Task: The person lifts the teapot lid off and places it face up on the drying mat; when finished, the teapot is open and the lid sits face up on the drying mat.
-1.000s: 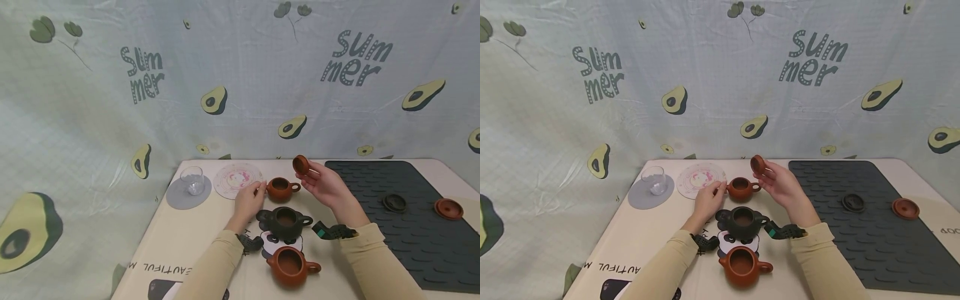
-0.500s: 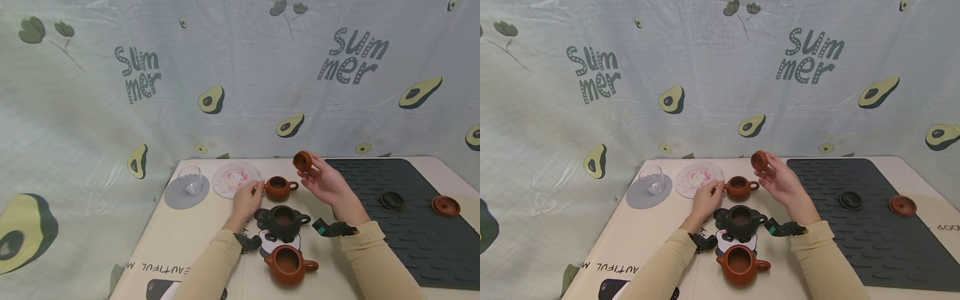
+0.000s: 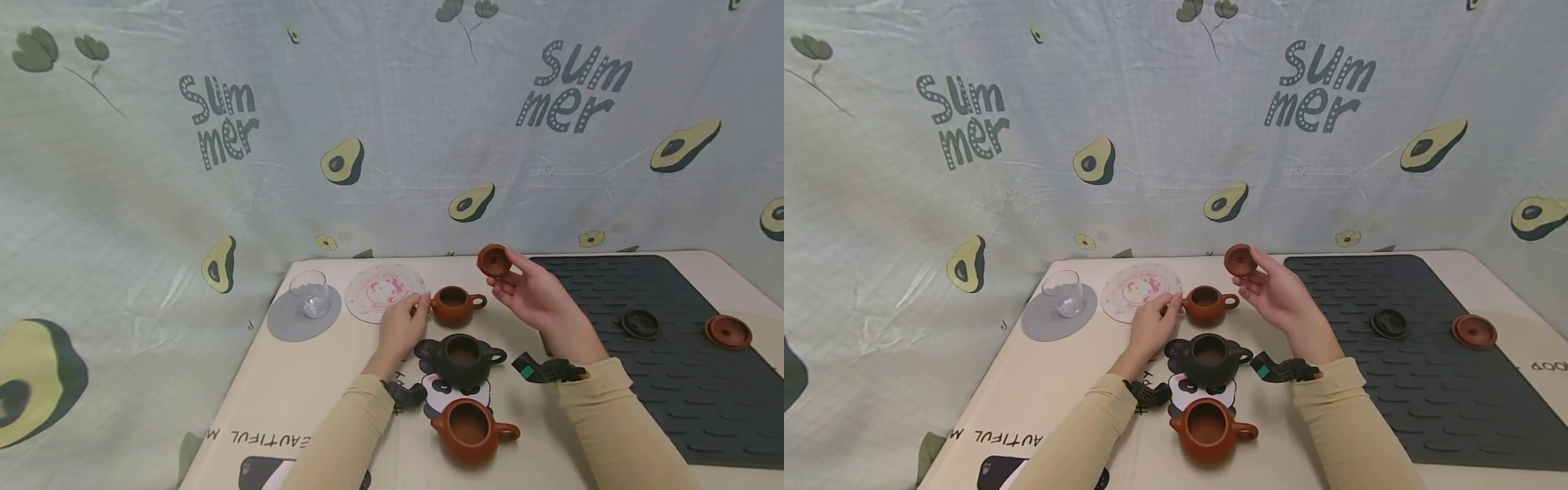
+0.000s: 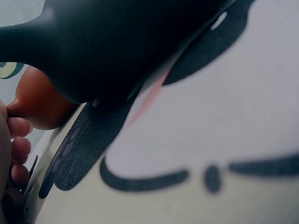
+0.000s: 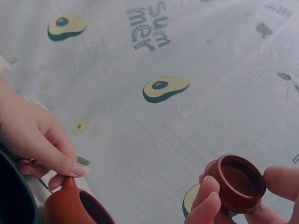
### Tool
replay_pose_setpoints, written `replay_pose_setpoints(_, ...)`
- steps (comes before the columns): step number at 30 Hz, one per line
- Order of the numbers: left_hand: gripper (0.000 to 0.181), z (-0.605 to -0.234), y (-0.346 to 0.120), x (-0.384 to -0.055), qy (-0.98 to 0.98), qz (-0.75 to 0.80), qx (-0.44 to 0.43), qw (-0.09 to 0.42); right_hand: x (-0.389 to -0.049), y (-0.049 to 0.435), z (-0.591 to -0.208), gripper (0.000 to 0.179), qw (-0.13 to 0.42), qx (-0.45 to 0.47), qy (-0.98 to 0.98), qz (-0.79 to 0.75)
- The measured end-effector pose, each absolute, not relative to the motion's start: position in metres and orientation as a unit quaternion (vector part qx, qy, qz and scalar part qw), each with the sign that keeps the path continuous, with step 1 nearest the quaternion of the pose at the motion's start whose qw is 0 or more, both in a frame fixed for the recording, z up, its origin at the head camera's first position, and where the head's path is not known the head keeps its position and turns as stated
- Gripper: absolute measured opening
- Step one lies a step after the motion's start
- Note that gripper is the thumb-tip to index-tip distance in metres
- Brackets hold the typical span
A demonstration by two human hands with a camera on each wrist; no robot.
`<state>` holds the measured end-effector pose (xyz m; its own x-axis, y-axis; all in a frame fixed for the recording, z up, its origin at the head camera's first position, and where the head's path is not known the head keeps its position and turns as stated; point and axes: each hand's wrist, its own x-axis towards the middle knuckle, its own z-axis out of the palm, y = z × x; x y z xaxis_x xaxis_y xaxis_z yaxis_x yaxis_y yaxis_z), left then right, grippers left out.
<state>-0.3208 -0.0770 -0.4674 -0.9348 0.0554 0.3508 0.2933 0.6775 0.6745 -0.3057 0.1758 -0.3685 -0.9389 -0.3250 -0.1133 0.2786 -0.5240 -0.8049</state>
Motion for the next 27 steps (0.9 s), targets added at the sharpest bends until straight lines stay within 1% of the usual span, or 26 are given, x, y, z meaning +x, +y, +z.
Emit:
replay_pose_setpoints(3, 0.04, -0.468, -0.077, -0.32, -0.903, -0.39, -0.098, 0.151, -0.304, 0.179, -0.368, 0.031, 0.169, -0.026, 0.464, -0.869)
replay_pose_setpoints(10, 0.039, -0.468, -0.077, -0.32, -0.904, -0.388, -0.098, 0.149, -0.301, 0.196, -0.363, 0.025, 0.164, -0.065, 0.461, -0.87)
replay_pose_setpoints(12, 0.039, -0.468, -0.078, -0.32, -0.905, -0.385, -0.097, 0.15, -0.301, 0.201, -0.36, 0.027, 0.157, -0.07, 0.485, -0.858)
replay_pose_setpoints(17, 0.039, -0.465, -0.078, -0.32, -0.907, -0.378, -0.098, 0.156, -0.299, 0.214, -0.352, 0.034, 0.115, -0.072, 0.622, -0.771)
replay_pose_setpoints(24, 0.038, -0.466, -0.078, -0.32, -0.905, -0.379, -0.104, 0.162, -0.295, 0.232, -0.352, 0.037, 0.052, -0.072, 0.771, -0.63)
replay_pose_setpoints(27, 0.038, -0.467, -0.077, -0.321, -0.905, -0.377, -0.104, 0.165, -0.295, 0.239, -0.356, 0.048, 0.045, -0.054, 0.816, -0.574)
